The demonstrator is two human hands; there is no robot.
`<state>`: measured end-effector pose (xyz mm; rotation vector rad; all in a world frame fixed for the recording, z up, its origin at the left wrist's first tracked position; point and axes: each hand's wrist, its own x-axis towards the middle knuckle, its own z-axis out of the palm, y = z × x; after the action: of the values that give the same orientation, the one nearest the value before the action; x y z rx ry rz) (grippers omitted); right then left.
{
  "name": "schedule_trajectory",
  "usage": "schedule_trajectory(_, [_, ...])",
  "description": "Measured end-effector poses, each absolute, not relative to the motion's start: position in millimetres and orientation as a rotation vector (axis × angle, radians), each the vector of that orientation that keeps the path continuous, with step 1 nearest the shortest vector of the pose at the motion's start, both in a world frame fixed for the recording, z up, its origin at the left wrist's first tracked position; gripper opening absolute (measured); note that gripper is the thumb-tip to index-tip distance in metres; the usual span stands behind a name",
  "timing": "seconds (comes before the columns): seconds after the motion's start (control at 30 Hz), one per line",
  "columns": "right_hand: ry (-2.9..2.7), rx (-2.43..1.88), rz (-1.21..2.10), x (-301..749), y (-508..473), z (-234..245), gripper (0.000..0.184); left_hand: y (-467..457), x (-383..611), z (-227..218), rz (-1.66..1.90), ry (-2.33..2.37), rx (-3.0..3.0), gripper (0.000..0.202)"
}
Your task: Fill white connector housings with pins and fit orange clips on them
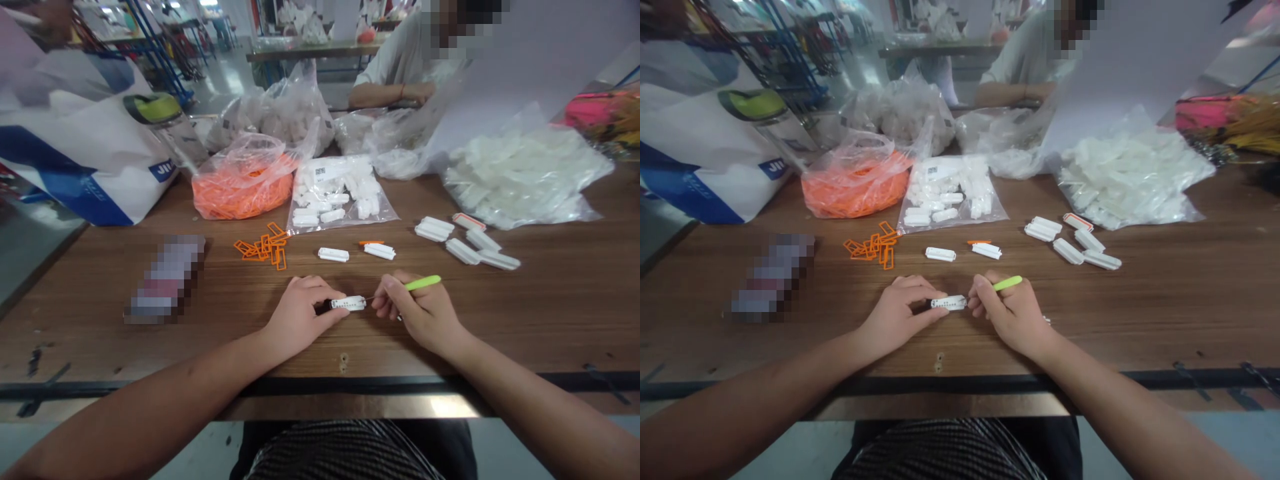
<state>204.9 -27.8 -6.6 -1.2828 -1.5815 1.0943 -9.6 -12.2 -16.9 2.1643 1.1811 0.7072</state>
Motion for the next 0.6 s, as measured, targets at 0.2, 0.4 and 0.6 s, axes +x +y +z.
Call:
schedule_trajectory(0.2, [-1.597,-1.302,1.082,206,-27,-10,0.042,-13,-10,-17,0.701,1.176,2.177,0.013])
schedule_trajectory(0.4, [-1.861,-1.263,0.931,205,-28,-3,0.039,-13,-10,-19,0.722,1.169,2.183,0.013])
schedule_trajectory(0.6, [-2.017,-1.265,0.742,202,-29,2,0.036,-13,-10,-19,0.734,1.186,2.169,0.013])
